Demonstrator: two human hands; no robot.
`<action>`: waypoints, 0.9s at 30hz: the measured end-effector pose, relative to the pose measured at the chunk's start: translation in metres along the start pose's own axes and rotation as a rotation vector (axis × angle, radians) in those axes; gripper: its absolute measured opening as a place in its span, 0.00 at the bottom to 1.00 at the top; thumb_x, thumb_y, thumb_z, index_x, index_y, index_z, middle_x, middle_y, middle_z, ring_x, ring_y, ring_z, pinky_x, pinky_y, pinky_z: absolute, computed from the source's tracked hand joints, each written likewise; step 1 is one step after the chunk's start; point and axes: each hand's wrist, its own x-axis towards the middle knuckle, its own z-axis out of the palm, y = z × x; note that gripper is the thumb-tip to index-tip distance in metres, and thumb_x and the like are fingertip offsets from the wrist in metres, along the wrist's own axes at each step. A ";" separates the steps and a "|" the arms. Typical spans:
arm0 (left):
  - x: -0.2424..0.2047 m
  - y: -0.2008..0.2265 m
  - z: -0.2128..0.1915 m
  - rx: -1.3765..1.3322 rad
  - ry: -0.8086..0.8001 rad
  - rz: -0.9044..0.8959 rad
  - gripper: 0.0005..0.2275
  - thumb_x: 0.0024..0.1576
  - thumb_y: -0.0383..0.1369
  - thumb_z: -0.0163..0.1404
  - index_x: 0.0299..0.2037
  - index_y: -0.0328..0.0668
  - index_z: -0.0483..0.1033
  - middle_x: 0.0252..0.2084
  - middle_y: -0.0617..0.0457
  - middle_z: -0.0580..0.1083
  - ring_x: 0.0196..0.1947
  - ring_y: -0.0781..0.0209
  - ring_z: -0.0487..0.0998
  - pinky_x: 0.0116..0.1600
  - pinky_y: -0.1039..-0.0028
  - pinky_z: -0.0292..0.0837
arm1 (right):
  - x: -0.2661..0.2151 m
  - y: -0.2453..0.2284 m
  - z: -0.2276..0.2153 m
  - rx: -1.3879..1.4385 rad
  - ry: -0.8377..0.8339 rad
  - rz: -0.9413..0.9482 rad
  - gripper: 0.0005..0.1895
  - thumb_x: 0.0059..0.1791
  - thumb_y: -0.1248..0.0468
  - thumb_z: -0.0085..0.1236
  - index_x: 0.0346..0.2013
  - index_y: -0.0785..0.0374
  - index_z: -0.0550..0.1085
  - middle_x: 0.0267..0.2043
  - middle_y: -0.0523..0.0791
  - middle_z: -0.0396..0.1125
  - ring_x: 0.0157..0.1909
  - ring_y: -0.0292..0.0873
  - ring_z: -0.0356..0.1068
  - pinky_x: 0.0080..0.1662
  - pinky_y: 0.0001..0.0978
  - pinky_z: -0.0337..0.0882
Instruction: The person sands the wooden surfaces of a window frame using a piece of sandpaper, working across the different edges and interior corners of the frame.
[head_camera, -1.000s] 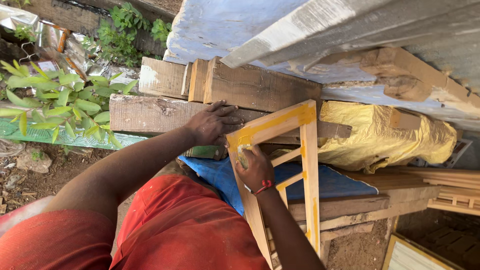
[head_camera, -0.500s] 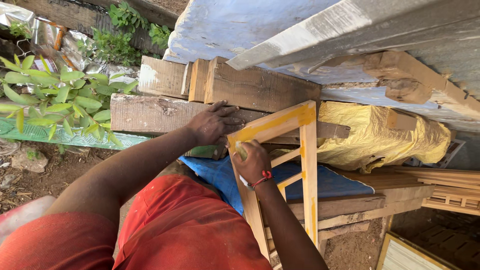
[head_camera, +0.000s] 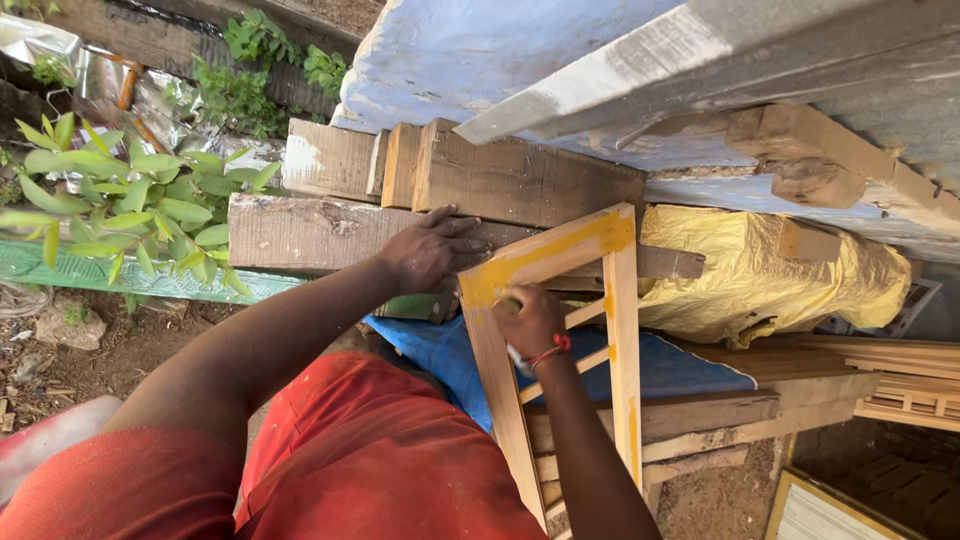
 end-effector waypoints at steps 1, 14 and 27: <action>0.000 -0.003 0.000 0.019 0.007 0.001 0.35 0.49 0.51 0.56 0.70 0.64 0.63 0.72 0.69 0.62 0.76 0.57 0.51 0.78 0.54 0.34 | 0.000 -0.004 0.003 0.025 -0.038 0.022 0.16 0.43 0.56 0.59 0.37 0.67 0.80 0.41 0.56 0.75 0.46 0.58 0.75 0.49 0.45 0.74; 0.003 -0.005 0.003 0.024 0.033 0.040 0.35 0.48 0.49 0.58 0.69 0.63 0.65 0.72 0.66 0.63 0.76 0.55 0.52 0.78 0.52 0.35 | -0.017 -0.033 0.005 -0.034 0.259 -0.219 0.24 0.43 0.65 0.63 0.53 0.69 0.76 0.51 0.58 0.69 0.53 0.62 0.70 0.53 0.48 0.72; 0.005 -0.001 0.011 0.010 0.002 0.000 0.34 0.50 0.51 0.56 0.69 0.62 0.63 0.73 0.68 0.60 0.75 0.58 0.52 0.77 0.53 0.34 | -0.014 -0.008 0.024 -0.122 0.251 -0.274 0.26 0.43 0.67 0.64 0.56 0.66 0.75 0.55 0.54 0.69 0.57 0.59 0.68 0.57 0.49 0.70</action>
